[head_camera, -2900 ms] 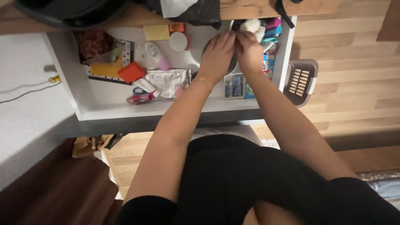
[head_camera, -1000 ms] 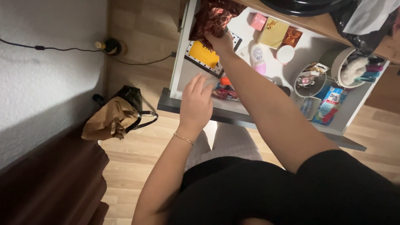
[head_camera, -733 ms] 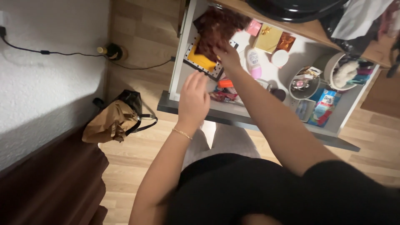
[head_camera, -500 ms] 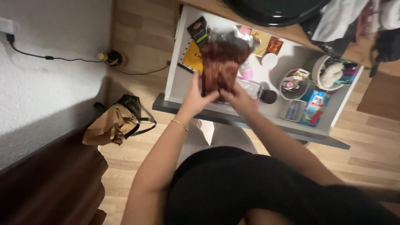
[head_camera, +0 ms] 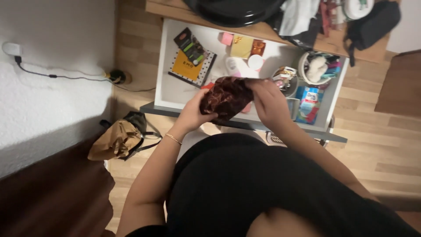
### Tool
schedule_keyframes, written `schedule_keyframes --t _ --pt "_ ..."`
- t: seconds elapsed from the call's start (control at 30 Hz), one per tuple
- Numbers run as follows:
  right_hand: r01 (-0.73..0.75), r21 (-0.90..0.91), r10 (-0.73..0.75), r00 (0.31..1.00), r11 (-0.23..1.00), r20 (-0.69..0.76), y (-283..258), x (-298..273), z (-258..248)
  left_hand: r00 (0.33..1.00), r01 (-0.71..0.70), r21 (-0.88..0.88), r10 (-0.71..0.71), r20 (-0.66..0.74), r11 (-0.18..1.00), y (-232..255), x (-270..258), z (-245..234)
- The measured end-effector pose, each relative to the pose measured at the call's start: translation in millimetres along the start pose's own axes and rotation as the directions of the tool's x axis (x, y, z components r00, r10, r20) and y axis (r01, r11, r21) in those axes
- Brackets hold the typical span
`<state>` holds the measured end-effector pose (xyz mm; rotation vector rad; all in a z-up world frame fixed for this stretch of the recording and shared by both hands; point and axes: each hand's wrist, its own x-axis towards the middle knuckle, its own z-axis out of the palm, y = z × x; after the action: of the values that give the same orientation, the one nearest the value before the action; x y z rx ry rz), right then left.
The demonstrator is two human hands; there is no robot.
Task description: The person opens a drawer and rearranges various items including a black pouch, a small container, a notebook, and a red box. They move items around, place some into a small basket, and adjust the positions of other objects within the drawer.
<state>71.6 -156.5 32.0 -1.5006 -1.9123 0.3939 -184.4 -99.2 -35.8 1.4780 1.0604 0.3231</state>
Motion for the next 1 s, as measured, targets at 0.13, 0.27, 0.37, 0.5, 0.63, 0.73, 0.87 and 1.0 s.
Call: schedule_keyframes --t 0.13,0.27,0.37,0.5,0.63,0.73,0.87,1.0 --pt "-0.256 0.01 0.248 0.947 0.967 0.203 40 -14 -1 0.999 -0.05 0.083 0.049 0.021 0.995 8 9 15" --pt "-0.358 -0.069 0.359 0.867 0.931 0.344 75 -31 0 0.984 -0.178 0.104 0.178 0.007 0.979 3 10 22" --pt "-0.717 -0.002 0.64 0.622 0.697 0.45 58 -10 -18 0.996 -0.047 -0.292 0.023 -0.086 0.955 22 1 25" --pt "-0.37 -0.228 0.43 0.685 0.901 0.588 107 -23 7 0.938 -0.127 -0.453 -0.043 -0.345 0.882 9 4 41" --pt "-0.392 -0.125 0.395 0.744 0.911 0.54 57 2 -16 0.862 -0.226 -0.477 -0.054 -0.503 0.849 17 6 62" --pt "-0.527 0.027 0.449 0.749 0.85 0.486 44 -5 -12 0.846 -0.256 -0.458 -0.032 -0.533 0.852 24 8 66" --pt "-0.661 0.266 0.534 0.736 0.702 0.417 34 -9 -8 0.796 -0.243 -0.28 0.026 -0.605 0.929 27 13 58" --pt "-0.715 0.559 0.631 0.673 0.419 0.386 46 -22 -5 0.767 -0.209 -0.24 0.007 -0.642 0.948 23 20 58"
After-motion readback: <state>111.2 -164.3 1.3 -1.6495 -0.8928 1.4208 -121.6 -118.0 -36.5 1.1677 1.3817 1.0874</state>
